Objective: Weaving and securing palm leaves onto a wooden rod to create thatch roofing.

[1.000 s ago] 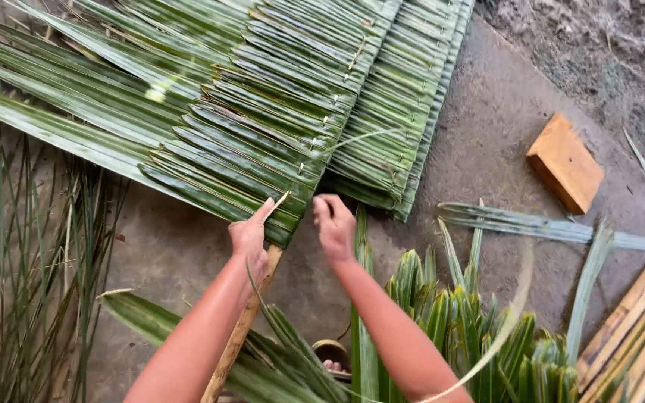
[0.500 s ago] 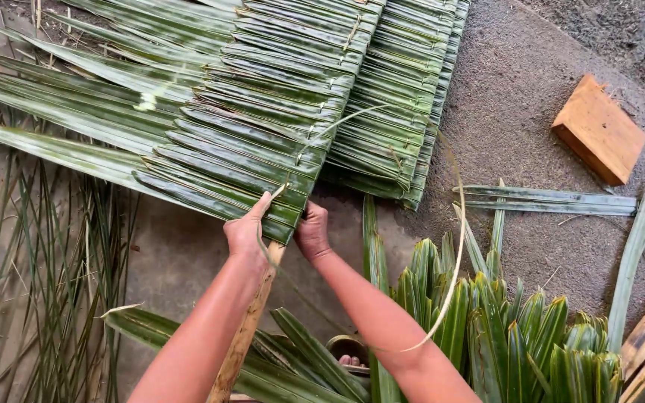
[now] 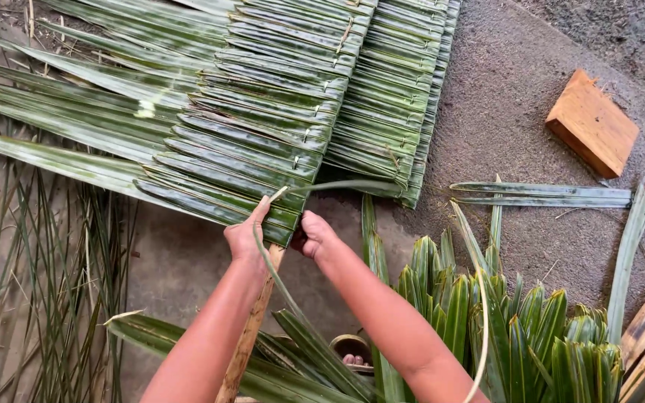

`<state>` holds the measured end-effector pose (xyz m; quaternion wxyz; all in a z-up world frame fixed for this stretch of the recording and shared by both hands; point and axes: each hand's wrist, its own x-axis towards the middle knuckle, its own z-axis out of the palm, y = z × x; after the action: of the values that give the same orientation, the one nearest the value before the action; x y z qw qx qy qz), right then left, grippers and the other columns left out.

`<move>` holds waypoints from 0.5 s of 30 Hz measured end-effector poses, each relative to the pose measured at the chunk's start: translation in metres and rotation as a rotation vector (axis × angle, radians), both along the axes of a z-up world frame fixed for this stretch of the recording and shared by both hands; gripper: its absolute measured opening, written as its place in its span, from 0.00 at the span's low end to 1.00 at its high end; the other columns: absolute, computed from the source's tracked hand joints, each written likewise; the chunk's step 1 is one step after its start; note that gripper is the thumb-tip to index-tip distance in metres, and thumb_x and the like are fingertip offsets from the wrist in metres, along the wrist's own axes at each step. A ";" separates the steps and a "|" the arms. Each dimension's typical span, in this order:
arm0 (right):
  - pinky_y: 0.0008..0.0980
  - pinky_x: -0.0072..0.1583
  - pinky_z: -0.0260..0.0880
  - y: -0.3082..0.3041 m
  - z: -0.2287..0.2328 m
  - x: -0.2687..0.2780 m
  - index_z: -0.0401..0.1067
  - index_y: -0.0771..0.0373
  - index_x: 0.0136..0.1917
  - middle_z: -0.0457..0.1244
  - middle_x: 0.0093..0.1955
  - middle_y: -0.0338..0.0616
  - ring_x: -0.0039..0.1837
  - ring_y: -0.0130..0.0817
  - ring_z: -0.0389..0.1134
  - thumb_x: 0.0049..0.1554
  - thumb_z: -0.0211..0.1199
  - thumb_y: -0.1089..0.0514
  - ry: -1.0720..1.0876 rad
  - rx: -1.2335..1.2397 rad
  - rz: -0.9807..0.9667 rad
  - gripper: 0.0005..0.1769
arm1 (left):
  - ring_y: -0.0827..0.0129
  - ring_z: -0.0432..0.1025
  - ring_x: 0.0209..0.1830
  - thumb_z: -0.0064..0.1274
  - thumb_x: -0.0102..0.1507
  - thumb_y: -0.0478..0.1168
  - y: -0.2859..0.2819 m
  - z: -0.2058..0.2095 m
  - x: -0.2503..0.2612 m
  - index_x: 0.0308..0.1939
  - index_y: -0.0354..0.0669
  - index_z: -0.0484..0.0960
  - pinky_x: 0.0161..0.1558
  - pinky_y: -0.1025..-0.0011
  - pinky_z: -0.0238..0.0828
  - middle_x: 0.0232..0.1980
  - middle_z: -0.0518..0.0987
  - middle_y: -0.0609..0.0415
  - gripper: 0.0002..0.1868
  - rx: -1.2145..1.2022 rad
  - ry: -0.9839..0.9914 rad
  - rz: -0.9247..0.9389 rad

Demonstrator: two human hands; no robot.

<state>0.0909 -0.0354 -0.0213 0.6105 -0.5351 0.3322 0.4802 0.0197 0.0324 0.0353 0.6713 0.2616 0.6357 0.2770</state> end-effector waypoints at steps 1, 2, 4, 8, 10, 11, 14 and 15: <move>0.41 0.39 0.76 0.001 0.008 0.000 0.72 0.70 0.40 0.64 0.34 0.49 0.35 0.40 0.70 0.48 0.61 0.67 0.059 -0.003 -0.013 0.05 | 0.65 0.76 0.33 0.81 0.43 0.37 0.001 -0.008 0.000 0.31 0.28 0.83 0.35 0.60 0.75 0.31 0.80 0.41 0.23 0.000 0.013 0.010; 0.39 0.43 0.78 0.002 0.016 0.001 0.71 0.69 0.43 0.65 0.37 0.48 0.39 0.38 0.72 0.49 0.60 0.67 0.114 -0.006 -0.028 0.07 | 0.59 0.76 0.26 0.83 0.41 0.40 0.003 -0.015 0.002 0.28 0.29 0.80 0.28 0.57 0.74 0.27 0.78 0.41 0.26 0.000 0.023 0.017; 0.43 0.47 0.79 -0.001 -0.021 0.002 0.74 0.71 0.44 0.68 0.40 0.52 0.43 0.43 0.74 0.50 0.62 0.65 0.129 0.015 -0.028 0.08 | 0.61 0.76 0.26 0.83 0.41 0.38 -0.001 0.012 0.003 0.28 0.27 0.80 0.30 0.57 0.75 0.27 0.77 0.42 0.26 -0.011 0.015 0.029; 0.47 0.52 0.80 -0.001 -0.045 0.002 0.77 0.72 0.46 0.71 0.44 0.55 0.48 0.48 0.76 0.52 0.65 0.62 0.176 0.054 -0.032 0.11 | 0.60 0.77 0.28 0.81 0.42 0.33 -0.005 0.019 0.004 0.33 0.23 0.79 0.34 0.58 0.77 0.30 0.78 0.41 0.26 -0.045 -0.036 0.087; 0.47 0.53 0.80 -0.004 -0.048 0.001 0.77 0.71 0.47 0.71 0.45 0.54 0.48 0.47 0.76 0.52 0.66 0.61 0.205 0.060 -0.035 0.12 | 0.61 0.77 0.29 0.81 0.42 0.33 -0.006 0.026 0.003 0.33 0.24 0.79 0.35 0.58 0.78 0.30 0.78 0.42 0.26 -0.045 -0.040 0.087; 0.47 0.54 0.80 -0.005 -0.050 0.001 0.77 0.71 0.47 0.71 0.46 0.53 0.49 0.46 0.76 0.52 0.67 0.60 0.229 0.067 -0.037 0.12 | 0.63 0.77 0.29 0.81 0.42 0.32 -0.007 0.029 0.003 0.33 0.24 0.79 0.36 0.58 0.79 0.30 0.78 0.43 0.25 -0.044 -0.048 0.087; 0.46 0.56 0.80 -0.008 -0.052 0.003 0.78 0.70 0.49 0.72 0.47 0.52 0.51 0.45 0.76 0.52 0.68 0.58 0.279 0.084 -0.042 0.14 | 0.68 0.76 0.29 0.81 0.42 0.34 -0.005 0.023 0.000 0.31 0.26 0.82 0.37 0.60 0.77 0.30 0.80 0.45 0.23 0.002 -0.027 0.031; 0.46 0.56 0.80 -0.008 -0.023 0.004 0.78 0.70 0.49 0.72 0.47 0.52 0.51 0.45 0.76 0.52 0.68 0.58 0.282 0.084 -0.043 0.14 | 0.68 0.76 0.29 0.81 0.42 0.34 -0.006 0.024 0.001 0.31 0.26 0.82 0.37 0.60 0.77 0.30 0.80 0.45 0.23 0.002 -0.024 0.030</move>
<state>0.0947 -0.0432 -0.0448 0.5898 -0.4289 0.4057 0.5510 0.0202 0.0268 0.0593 0.6744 0.2495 0.6312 0.2906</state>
